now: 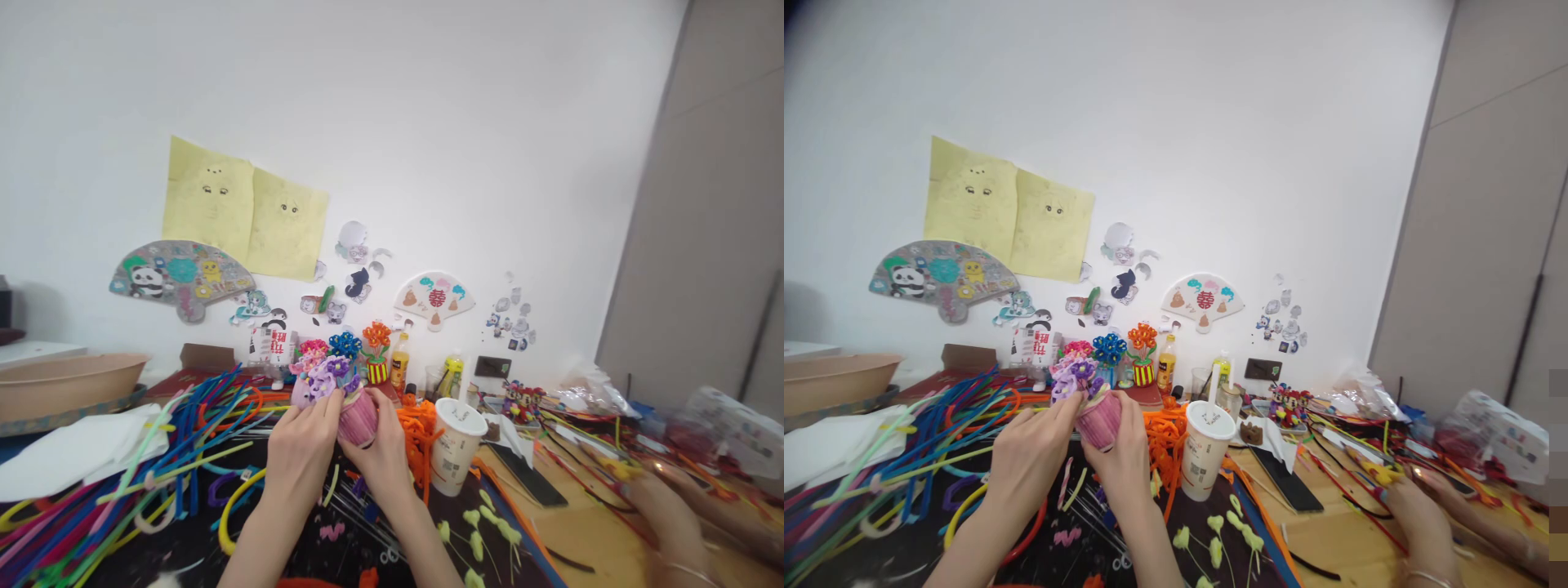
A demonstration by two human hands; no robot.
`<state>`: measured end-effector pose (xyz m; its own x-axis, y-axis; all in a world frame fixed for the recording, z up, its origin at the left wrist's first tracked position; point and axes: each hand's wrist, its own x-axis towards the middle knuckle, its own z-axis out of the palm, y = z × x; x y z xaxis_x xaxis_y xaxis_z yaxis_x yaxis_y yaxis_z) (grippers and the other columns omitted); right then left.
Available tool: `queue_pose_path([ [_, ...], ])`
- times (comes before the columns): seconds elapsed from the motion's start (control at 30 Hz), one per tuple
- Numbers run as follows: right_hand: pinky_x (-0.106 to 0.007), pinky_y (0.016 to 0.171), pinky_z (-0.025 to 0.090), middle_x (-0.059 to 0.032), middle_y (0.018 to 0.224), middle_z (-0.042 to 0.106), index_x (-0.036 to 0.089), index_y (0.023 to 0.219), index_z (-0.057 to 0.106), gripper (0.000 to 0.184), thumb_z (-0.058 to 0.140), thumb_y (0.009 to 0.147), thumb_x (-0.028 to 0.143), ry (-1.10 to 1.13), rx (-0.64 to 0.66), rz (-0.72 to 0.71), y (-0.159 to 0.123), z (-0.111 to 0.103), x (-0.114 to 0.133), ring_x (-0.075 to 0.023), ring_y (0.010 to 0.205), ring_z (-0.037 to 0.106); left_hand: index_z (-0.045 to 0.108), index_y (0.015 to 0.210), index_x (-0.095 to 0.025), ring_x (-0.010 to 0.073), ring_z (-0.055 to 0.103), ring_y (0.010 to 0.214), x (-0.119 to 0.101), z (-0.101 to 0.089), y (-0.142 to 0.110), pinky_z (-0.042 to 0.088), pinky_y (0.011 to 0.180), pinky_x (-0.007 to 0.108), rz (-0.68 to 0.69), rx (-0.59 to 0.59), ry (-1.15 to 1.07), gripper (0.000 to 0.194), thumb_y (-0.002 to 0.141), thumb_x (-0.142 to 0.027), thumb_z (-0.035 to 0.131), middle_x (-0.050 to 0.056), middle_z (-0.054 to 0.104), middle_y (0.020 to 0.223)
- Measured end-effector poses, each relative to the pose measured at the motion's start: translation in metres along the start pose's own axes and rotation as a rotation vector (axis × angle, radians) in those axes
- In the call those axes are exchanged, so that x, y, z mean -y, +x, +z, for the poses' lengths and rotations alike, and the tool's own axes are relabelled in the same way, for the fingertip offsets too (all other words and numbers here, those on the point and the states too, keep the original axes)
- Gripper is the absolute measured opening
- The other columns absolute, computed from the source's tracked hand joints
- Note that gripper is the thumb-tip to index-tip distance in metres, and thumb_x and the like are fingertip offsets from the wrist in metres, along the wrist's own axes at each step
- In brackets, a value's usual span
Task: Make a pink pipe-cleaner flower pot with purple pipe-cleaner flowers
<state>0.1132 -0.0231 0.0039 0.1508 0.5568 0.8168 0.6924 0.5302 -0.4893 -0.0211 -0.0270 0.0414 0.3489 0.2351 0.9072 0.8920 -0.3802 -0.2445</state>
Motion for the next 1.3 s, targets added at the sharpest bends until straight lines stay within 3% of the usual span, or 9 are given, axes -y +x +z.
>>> queue_pose_path([
  [0.47, -0.037, 0.089, 0.048, -0.006, 0.11, 0.058, 0.023, 0.12, 0.045, 0.063, 0.07, 0.062, 0.016, -0.018, -0.03, -0.019, 0.0014, -0.0017, -0.0009, -0.0236, 0.103, 0.056, 0.063, 0.097, -0.016, 0.0146, 0.058, 0.056, 0.0035, -0.0059, 0.001, 0.035, 0.058, 0.028, 0.023, -0.08, 0.035, 0.027, 0.085, -0.01, 0.04, 0.003, 0.067, 0.07],
  [1.3, -0.036, 0.086, 0.049, -0.0056, 0.108, 0.059, 0.023, 0.118, 0.047, 0.061, 0.07, 0.062, 0.02, 0.014, -0.018, -0.006, 0.0002, -0.0007, -0.0004, -0.0237, 0.1, 0.058, 0.064, 0.097, -0.017, 0.0178, 0.061, 0.059, -0.0024, -0.0046, 0.001, 0.039, 0.059, 0.029, -0.095, 0.05, -0.03, 0.027, 0.08, -0.011, 0.044, 0.005, 0.068, 0.068],
])
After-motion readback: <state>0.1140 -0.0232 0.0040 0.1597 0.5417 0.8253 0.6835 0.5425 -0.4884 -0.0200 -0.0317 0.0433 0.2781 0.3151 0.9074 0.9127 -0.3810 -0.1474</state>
